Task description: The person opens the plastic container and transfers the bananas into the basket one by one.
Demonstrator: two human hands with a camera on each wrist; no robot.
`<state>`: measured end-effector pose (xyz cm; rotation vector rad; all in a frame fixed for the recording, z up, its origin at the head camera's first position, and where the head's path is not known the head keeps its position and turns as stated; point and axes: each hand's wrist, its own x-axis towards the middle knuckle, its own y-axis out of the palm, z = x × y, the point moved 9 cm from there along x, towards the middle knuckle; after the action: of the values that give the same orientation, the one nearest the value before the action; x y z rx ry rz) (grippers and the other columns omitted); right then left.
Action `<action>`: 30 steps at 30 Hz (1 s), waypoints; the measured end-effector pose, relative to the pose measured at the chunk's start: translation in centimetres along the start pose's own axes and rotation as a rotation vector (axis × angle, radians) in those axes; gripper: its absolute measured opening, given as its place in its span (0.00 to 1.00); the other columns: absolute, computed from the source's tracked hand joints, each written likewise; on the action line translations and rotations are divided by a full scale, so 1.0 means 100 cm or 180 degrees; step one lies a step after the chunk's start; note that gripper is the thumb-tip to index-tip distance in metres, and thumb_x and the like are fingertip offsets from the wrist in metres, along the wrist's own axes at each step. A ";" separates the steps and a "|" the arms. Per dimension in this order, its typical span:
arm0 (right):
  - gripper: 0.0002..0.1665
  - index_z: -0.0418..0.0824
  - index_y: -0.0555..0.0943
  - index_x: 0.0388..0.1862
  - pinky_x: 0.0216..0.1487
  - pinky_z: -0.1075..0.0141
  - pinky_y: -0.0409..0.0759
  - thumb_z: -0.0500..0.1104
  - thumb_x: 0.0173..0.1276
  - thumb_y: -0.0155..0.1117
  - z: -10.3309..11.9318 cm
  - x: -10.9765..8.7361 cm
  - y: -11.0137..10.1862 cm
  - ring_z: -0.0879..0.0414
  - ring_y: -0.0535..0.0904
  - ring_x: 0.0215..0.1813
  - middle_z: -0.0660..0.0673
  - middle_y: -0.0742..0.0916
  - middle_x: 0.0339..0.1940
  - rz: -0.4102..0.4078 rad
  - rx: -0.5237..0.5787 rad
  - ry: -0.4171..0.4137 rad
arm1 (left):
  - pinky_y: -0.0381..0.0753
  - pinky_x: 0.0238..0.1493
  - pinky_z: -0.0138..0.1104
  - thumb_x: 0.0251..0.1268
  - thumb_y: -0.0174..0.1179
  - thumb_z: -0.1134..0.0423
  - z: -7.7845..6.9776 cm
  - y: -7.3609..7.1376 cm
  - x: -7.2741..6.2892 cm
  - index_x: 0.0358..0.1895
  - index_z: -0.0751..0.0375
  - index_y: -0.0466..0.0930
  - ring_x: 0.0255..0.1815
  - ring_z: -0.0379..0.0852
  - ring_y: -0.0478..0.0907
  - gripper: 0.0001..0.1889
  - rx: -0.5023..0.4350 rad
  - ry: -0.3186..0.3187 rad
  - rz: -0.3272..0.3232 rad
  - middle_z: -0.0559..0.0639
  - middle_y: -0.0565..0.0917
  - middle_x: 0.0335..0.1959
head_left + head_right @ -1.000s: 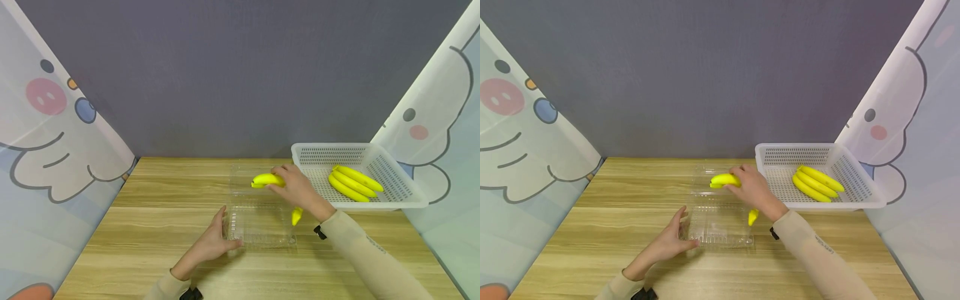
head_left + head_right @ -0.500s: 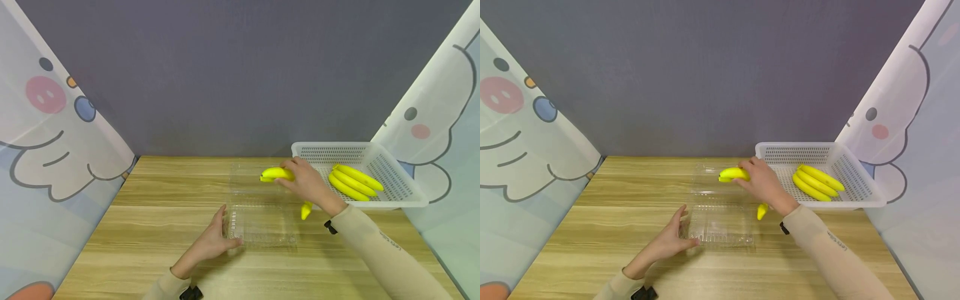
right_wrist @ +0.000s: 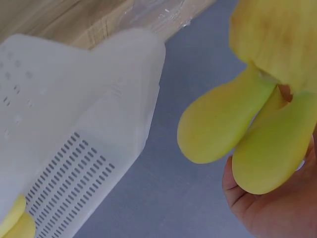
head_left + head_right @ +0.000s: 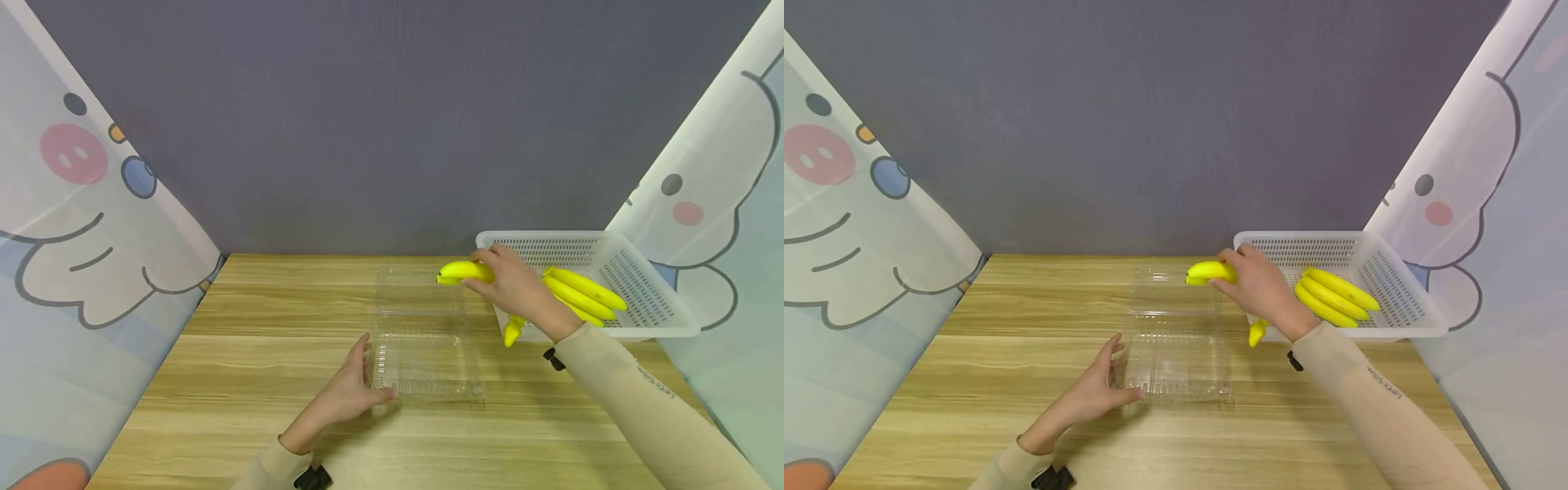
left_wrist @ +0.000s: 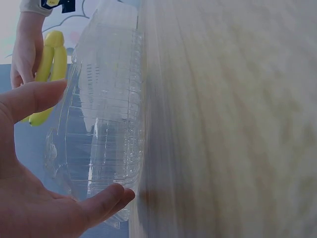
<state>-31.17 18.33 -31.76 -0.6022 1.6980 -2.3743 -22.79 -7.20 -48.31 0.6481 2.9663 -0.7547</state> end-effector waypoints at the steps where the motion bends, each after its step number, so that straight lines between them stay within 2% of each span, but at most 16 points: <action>1: 0.28 0.36 0.79 0.61 0.38 0.54 0.76 0.53 0.72 0.68 -0.001 0.000 -0.002 0.46 0.72 0.42 0.40 0.79 0.45 0.0001 -0.0011 0.0002 | 0.70 0.66 0.62 0.58 0.75 0.52 0.000 0.000 0.000 0.82 0.63 0.31 0.74 0.76 0.57 0.64 0.0000 -0.0001 -0.0006 0.69 0.46 0.81; 9: 0.26 0.36 0.79 0.59 0.41 0.54 0.75 0.52 0.72 0.68 -0.010 0.000 -0.013 0.46 0.72 0.41 0.38 0.80 0.46 -0.0062 -0.0020 0.0021 | 0.72 0.64 0.63 0.58 0.75 0.50 -0.001 -0.001 0.000 0.82 0.64 0.32 0.73 0.76 0.60 0.64 0.0067 0.0025 -0.0017 0.69 0.47 0.81; 14: 0.25 0.36 0.78 0.59 0.41 0.54 0.73 0.52 0.73 0.67 -0.022 0.000 -0.018 0.46 0.71 0.42 0.38 0.79 0.45 -0.0037 0.0056 0.0145 | 0.72 0.63 0.64 0.58 0.75 0.49 0.000 -0.001 0.000 0.82 0.63 0.32 0.72 0.77 0.60 0.64 0.0093 0.0009 -0.0025 0.69 0.48 0.81; 22: 0.29 0.39 0.77 0.61 0.42 0.51 0.76 0.59 0.74 0.64 -0.044 -0.004 -0.025 0.45 0.71 0.46 0.37 0.78 0.48 -0.0061 0.0140 0.0343 | 0.70 0.65 0.64 0.57 0.75 0.49 -0.001 -0.001 0.000 0.82 0.62 0.32 0.73 0.77 0.59 0.64 0.0041 -0.0034 -0.0038 0.69 0.48 0.81; 30: 0.30 0.34 0.77 0.60 0.44 0.51 0.74 0.56 0.74 0.65 -0.058 -0.006 -0.033 0.43 0.71 0.45 0.35 0.78 0.48 -0.0160 0.0134 0.0322 | 0.71 0.64 0.64 0.58 0.75 0.50 0.000 -0.001 -0.001 0.82 0.63 0.31 0.73 0.78 0.58 0.64 0.0029 -0.0010 -0.0013 0.69 0.47 0.81</action>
<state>-32.71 24.70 -30.36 -0.5328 1.6867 -2.5088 -22.72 -7.29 -48.27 0.6408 2.9641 -0.7692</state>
